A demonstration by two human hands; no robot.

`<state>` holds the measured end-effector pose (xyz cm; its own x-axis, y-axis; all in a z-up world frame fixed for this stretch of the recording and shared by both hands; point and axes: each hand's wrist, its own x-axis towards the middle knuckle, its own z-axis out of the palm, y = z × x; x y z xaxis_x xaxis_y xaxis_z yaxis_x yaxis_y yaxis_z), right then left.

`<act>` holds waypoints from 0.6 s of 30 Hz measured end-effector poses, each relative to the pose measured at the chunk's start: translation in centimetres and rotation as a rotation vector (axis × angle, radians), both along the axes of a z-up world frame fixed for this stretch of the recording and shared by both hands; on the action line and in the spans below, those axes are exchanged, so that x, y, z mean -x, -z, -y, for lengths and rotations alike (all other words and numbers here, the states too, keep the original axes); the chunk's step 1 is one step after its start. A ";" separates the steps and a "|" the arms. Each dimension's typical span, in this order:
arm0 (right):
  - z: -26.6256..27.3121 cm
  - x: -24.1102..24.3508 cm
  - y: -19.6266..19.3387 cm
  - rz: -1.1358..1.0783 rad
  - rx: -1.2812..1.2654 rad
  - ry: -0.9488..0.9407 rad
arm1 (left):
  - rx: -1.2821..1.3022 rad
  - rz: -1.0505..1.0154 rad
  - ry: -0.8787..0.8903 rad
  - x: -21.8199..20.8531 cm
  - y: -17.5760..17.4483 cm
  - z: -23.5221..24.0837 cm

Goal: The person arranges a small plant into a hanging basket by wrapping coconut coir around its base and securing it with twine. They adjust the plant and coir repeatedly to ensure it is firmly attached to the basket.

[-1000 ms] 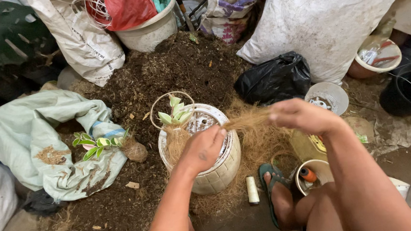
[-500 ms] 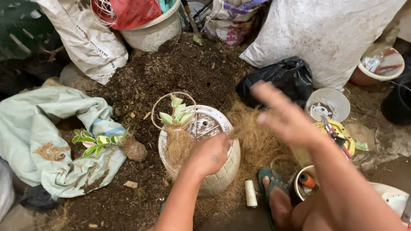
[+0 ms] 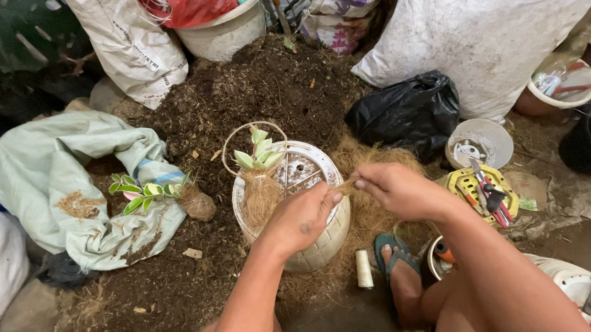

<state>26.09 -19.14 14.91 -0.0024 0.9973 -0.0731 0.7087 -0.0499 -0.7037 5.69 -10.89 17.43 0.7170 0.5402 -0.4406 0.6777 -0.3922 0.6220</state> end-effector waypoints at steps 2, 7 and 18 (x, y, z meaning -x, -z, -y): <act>0.3 -0.4 0.0 -0.050 0.010 0.012 | -0.016 0.059 -0.011 0.0 -0.2 0.2; 0.4 -1.0 0.2 -0.023 -0.079 -0.019 | -0.079 0.158 -0.014 0.2 0.9 0.2; 0.0 0.9 0.4 0.251 -0.171 -0.139 | -0.201 0.402 -0.032 -0.2 5.2 1.0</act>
